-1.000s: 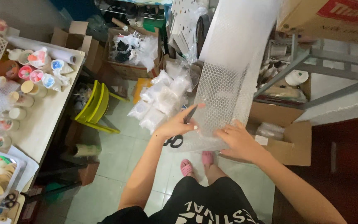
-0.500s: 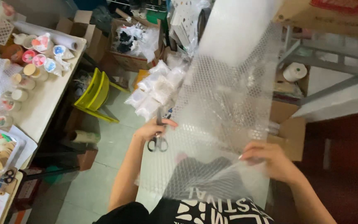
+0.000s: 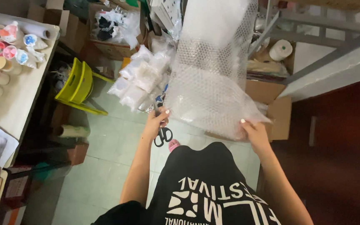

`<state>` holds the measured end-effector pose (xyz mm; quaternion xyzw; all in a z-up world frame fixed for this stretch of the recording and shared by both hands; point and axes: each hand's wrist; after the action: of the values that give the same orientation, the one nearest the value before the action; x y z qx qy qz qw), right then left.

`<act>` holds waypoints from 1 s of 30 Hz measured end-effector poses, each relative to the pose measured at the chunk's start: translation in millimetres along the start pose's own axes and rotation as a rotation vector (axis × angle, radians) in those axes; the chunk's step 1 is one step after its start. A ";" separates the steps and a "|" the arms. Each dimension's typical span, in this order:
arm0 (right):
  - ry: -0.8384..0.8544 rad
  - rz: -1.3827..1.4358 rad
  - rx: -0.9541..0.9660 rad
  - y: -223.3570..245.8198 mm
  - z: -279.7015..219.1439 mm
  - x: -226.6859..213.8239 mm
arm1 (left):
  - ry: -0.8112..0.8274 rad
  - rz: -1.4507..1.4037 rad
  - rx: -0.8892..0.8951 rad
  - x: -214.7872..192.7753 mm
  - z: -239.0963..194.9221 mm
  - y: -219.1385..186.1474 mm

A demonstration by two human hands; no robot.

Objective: Cutting pieces of bubble wrap from a large roll using scissors.

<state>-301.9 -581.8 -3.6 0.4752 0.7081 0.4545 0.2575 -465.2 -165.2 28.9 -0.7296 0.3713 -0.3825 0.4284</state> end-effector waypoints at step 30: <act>-0.255 -0.068 -0.005 -70.1 43.0 81.9 | -0.252 0.132 0.037 -31.7 -9.7 42.8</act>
<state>-332.4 -499.8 -79.9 0.5043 0.6841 0.3832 0.3617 -496.6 -156.2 -14.3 -0.7379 0.3548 -0.2657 0.5089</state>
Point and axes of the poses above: each hand's wrist, its own z-axis towards the middle knuckle, its own x-axis out of the palm, y = z × x, and after that the axes turned 1 degree about y, right-handed
